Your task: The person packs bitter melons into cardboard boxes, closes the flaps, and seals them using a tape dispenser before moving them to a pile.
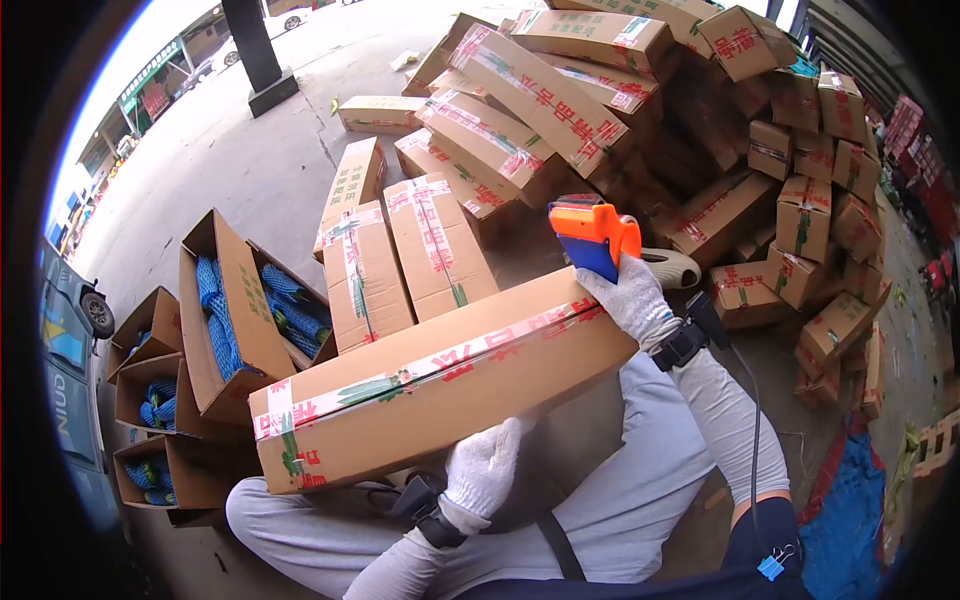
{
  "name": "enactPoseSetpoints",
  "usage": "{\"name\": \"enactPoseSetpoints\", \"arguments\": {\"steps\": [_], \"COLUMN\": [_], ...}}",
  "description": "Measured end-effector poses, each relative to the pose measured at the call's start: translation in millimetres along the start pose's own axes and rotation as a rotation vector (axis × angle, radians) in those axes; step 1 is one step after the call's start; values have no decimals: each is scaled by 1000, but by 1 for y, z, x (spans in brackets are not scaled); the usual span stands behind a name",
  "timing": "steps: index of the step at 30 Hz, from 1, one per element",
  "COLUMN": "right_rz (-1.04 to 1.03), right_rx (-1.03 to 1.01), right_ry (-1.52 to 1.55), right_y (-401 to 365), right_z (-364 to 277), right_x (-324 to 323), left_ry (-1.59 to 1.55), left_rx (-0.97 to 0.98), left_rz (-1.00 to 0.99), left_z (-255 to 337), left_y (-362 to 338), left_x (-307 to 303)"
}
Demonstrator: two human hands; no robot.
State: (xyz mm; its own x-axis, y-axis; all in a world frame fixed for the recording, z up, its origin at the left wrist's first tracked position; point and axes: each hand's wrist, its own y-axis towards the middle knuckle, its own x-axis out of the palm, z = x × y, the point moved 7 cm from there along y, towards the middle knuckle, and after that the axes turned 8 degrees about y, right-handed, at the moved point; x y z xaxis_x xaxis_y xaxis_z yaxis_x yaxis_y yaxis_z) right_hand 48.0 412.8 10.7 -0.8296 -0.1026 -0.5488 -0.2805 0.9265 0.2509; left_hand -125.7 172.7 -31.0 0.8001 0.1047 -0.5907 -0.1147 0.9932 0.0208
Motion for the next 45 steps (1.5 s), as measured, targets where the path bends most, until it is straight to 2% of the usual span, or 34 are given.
{"name": "enactPoseSetpoints", "arguments": {"steps": [2,3,5,6,7,8,9,10,11,13,16,17,19,20,23,24,28,31,33,35,37,38,39,41,42,43,45], "right_rz": [64,91,215,244,213,177,-24,-158,-289,-436,-369,-363,-348,-338,-357,-392,-406,-450,-466,-454,-405,-453,-501,-578,-610,-645,-882], "right_rx": [22,22,211,355,380,328,412,392,360,422,502,519,546,514,613,647,644,730,805,830,809,797,783,713,665,615,660], "right_ry": [133,193,404,636,734,835,687,628,568,570,691,711,749,732,716,765,788,952,1061,1072,1014,966,918,819,766,710,535], "right_y": [-21,-35,-74,-98,-122,-145,-170,-189,-210,-243,-257,-261,-266,-263,-268,-271,-274,-294,-312,-316,-313,-308,-302,-294,-295,-293,-277], "right_z": [10,6,-2,-13,-31,-48,-49,-51,-53,-44,-53,-49,-41,-45,-41,-36,-37,-28,-22,-13,1,14,27,53,64,74,96], "right_x": [-18,-26,-49,-55,-63,-67,-66,-61,-55,-36,-26,-24,-23,-28,-23,-16,-9,-3,2,5,13,19,26,44,54,63,85], "left_ry": [-98,-10,-115,-106,122,-88,-295,-532,-557,-867,-1249,-1174,-813,-851,-1072,-1163,-972,-910,-800,-421,17,250,386,614,629,531,335], "left_rx": [-130,-164,-182,-162,-155,-132,-108,-147,4,-8,-191,-129,89,104,-69,-269,-544,-289,-10,353,290,241,147,-10,-81,-6,138], "left_rz": [-12,-17,21,35,-98,-88,-72,-77,-134,-203,-620,-732,-724,-751,-793,-715,-629,-423,-78,-96,-67,-53,-253,-259,-262,-253,-206], "left_z": [-5,-18,-11,-19,3,9,15,21,50,68,97,105,112,112,95,89,73,107,126,123,90,71,46,28,24,28,35], "left_y": [-5,-9,-11,-16,-13,-17,-18,-18,-10,3,2,-1,-2,-2,1,2,17,43,109,174,201,209,216,223,220,217,210], "left_x": [-10,-11,-20,-11,-11,-3,5,11,3,22,49,50,47,48,57,57,65,34,-23,-39,-10,-4,8,18,19,25,26]}}
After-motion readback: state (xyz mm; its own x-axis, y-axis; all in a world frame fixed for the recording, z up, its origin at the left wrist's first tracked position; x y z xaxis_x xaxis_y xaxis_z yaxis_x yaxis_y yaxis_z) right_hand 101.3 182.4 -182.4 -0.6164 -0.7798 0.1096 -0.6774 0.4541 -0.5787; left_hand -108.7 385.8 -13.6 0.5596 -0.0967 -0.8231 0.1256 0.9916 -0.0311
